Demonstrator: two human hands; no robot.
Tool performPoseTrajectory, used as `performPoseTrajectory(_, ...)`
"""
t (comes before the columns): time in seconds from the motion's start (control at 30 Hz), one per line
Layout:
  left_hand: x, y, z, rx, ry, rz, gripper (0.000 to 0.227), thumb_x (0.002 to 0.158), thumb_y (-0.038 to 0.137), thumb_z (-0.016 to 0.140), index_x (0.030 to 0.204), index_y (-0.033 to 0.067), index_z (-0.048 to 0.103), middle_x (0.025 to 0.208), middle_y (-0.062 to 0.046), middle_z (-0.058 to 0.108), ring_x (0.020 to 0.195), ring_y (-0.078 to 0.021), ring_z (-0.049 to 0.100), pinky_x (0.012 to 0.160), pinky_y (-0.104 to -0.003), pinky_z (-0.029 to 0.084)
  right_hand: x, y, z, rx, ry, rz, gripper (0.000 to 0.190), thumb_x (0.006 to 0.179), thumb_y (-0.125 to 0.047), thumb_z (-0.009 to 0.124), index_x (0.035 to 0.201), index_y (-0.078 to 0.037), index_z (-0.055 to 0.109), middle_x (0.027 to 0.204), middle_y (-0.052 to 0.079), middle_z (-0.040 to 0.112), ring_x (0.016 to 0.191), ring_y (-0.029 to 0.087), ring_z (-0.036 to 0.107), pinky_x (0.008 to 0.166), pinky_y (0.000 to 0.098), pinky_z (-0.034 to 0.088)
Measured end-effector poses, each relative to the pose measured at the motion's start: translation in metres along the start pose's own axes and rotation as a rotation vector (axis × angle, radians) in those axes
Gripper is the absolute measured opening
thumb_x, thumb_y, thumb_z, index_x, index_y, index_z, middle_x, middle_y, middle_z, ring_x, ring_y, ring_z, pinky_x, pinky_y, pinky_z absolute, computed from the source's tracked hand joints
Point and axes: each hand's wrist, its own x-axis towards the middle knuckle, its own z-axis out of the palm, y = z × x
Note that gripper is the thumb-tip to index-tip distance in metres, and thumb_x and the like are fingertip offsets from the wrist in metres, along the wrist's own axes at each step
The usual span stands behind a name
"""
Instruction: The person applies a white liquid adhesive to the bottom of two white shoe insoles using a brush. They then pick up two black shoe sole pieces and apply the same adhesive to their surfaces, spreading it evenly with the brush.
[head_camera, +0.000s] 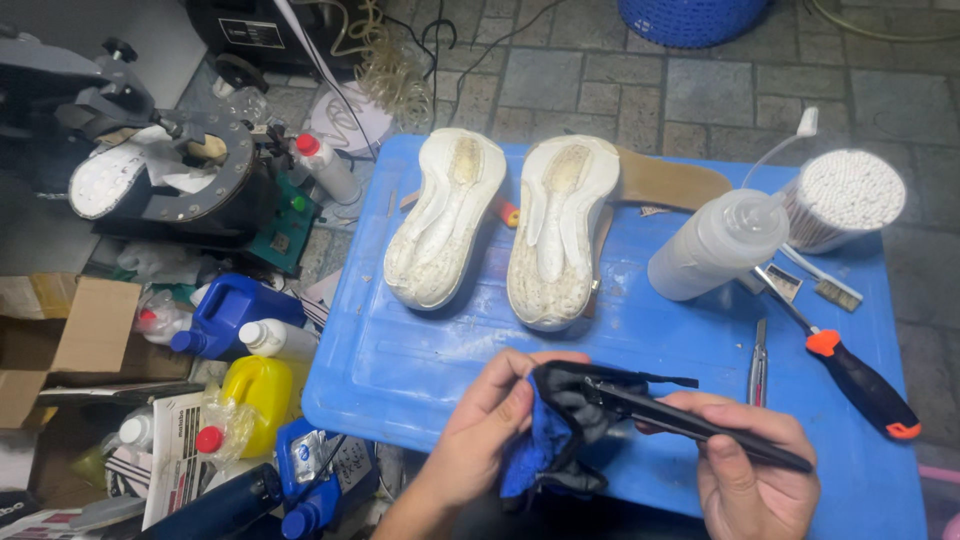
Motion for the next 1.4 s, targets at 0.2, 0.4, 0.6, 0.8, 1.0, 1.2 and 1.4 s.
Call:
performPoseTrajectory(0.2, 0.001, -0.018, -0.002, 0.049, -0.032, 0.030, 0.025, 0.107, 0.026, 0.051, 0.120, 0.0043, 0.049, 0.146, -0.020, 0.057, 0.132, -0.0193, 0.056, 0.117, -0.036, 0.042, 0.006, 0.037, -0.036, -0.151, -0.257, -0.037, 0.024, 0.104, -0.008, 0.062, 0.125, 0.002, 0.061, 0.120, 0.036, 0.070, 0.116, 0.044, 0.072, 0.104, 0.0571, 0.057)
performPoseTrajectory(0.4, 0.012, -0.044, -0.012, 0.063, 0.102, 0.037, 0.031, 0.101, 0.015, 0.060, 0.127, 0.0073, 0.046, 0.124, -0.020, 0.073, 0.120, -0.0231, 0.067, 0.112, -0.037, 0.046, 0.017, 0.056, -0.075, -0.212, -0.503, -0.062, 0.031, 0.103, -0.011, 0.064, 0.133, -0.005, 0.061, 0.121, 0.034, 0.073, 0.119, 0.045, 0.073, 0.104, 0.0554, 0.056)
performPoseTrajectory(0.6, 0.014, -0.037, -0.005, 0.430, 0.171, -0.039, 0.035, 0.095, 0.007, 0.072, 0.129, 0.0008, 0.071, 0.120, -0.018, 0.076, 0.112, -0.0181, 0.070, 0.099, -0.034, 0.055, 0.026, 0.061, -0.086, -0.241, -0.656, -0.055, 0.036, 0.104, -0.011, 0.060, 0.139, -0.006, 0.055, 0.128, 0.036, 0.069, 0.121, 0.046, 0.071, 0.105, 0.0556, 0.054)
performPoseTrajectory(0.8, 0.017, -0.015, 0.004, 0.878, 0.017, 0.079, 0.036, 0.089, 0.009, 0.077, 0.125, 0.0057, 0.072, 0.112, -0.014, 0.079, 0.104, -0.0190, 0.079, 0.093, -0.031, 0.060, 0.006, 0.069, -0.075, -0.092, -0.408, -0.007, 0.023, 0.106, -0.009, 0.061, 0.128, -0.003, 0.062, 0.117, 0.040, 0.074, 0.117, 0.049, 0.074, 0.104, 0.0614, 0.056)
performPoseTrajectory(1.0, 0.021, -0.014, -0.002, 1.064, -0.171, 0.222, 0.033, 0.090, 0.010, 0.079, 0.122, 0.0036, 0.072, 0.105, -0.015, 0.076, 0.099, -0.0298, 0.074, 0.087, -0.037, 0.058, 0.026, 0.055, -0.085, 0.008, -0.581, 0.009, 0.025, 0.107, -0.010, 0.061, 0.129, 0.001, 0.062, 0.116, 0.040, 0.069, 0.115, 0.052, 0.075, 0.103, 0.0661, 0.056)
performPoseTrajectory(1.2, 0.020, -0.026, -0.007, 1.065, -0.210, 0.299, 0.025, 0.092, 0.008, 0.079, 0.116, 0.0062, 0.074, 0.099, -0.011, 0.075, 0.094, -0.0283, 0.075, 0.085, -0.036, 0.059, 0.056, 0.041, -0.084, 0.080, -0.841, -0.038, 0.027, 0.110, -0.009, 0.057, 0.134, 0.003, 0.054, 0.124, 0.044, 0.065, 0.121, 0.055, 0.068, 0.106, 0.0660, 0.052)
performPoseTrajectory(1.4, 0.018, -0.031, 0.014, 0.995, -0.130, 0.654, 0.028, 0.090, 0.004, 0.081, 0.116, -0.0002, 0.072, 0.092, -0.012, 0.074, 0.083, -0.0262, 0.075, 0.075, -0.034, 0.060, 0.009, 0.033, -0.035, 0.646, -0.171, 0.286, 0.026, 0.108, -0.016, 0.055, 0.127, 0.002, 0.054, 0.114, 0.047, 0.063, 0.104, 0.054, 0.068, 0.088, 0.0635, 0.057)
